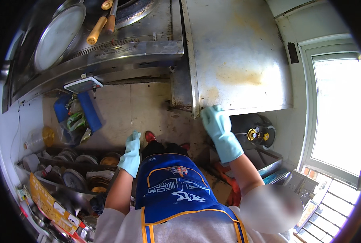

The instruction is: The person scrubs a large stainless steel surface with a steel wool pad while wearing gloves. They repeatedly wipe and scrub different areas of the surface, focusing on removing stains and residue. The person moves around the surface, adjusting their position to reach different sections.

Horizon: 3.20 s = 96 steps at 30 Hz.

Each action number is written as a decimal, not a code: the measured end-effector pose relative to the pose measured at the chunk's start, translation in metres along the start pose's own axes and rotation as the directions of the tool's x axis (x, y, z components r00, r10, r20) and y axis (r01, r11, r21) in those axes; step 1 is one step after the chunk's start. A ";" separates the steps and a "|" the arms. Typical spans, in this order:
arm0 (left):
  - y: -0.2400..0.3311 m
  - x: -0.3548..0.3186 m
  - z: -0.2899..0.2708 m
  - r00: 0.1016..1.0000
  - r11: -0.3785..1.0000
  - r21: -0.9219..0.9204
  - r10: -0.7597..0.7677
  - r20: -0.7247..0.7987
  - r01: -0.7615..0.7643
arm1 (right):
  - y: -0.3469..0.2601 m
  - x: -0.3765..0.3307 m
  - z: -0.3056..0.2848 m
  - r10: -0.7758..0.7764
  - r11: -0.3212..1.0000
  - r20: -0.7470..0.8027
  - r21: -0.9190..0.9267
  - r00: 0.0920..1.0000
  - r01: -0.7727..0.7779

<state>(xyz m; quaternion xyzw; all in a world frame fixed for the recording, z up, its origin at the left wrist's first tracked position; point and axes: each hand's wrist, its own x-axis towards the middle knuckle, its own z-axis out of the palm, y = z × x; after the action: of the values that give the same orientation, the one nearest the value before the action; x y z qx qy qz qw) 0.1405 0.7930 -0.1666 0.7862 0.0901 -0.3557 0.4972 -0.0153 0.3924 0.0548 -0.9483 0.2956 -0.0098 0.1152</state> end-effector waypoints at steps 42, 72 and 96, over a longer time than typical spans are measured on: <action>-0.006 -0.011 -0.004 0.999 0.999 0.047 -0.013 0.036 0.011 | -0.004 0.036 0.018 0.026 0.999 -0.038 0.037 0.999 -0.025; 0.297 0.056 0.251 0.665 -0.245 0.819 0.487 0.567 -0.519 | 0.035 -0.020 0.020 -0.059 0.984 -0.205 0.152 0.977 0.091; 0.344 -0.007 0.286 0.977 0.862 0.502 0.163 -0.140 -0.072 | 0.133 -0.037 0.013 0.420 0.891 -0.411 0.018 0.809 -0.454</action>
<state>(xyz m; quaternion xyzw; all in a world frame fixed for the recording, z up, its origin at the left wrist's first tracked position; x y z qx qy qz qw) 0.1714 0.3839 0.0125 0.9196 -0.0081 -0.2645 0.2905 -0.1194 0.3099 0.0142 -0.8356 0.5232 -0.1668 0.0122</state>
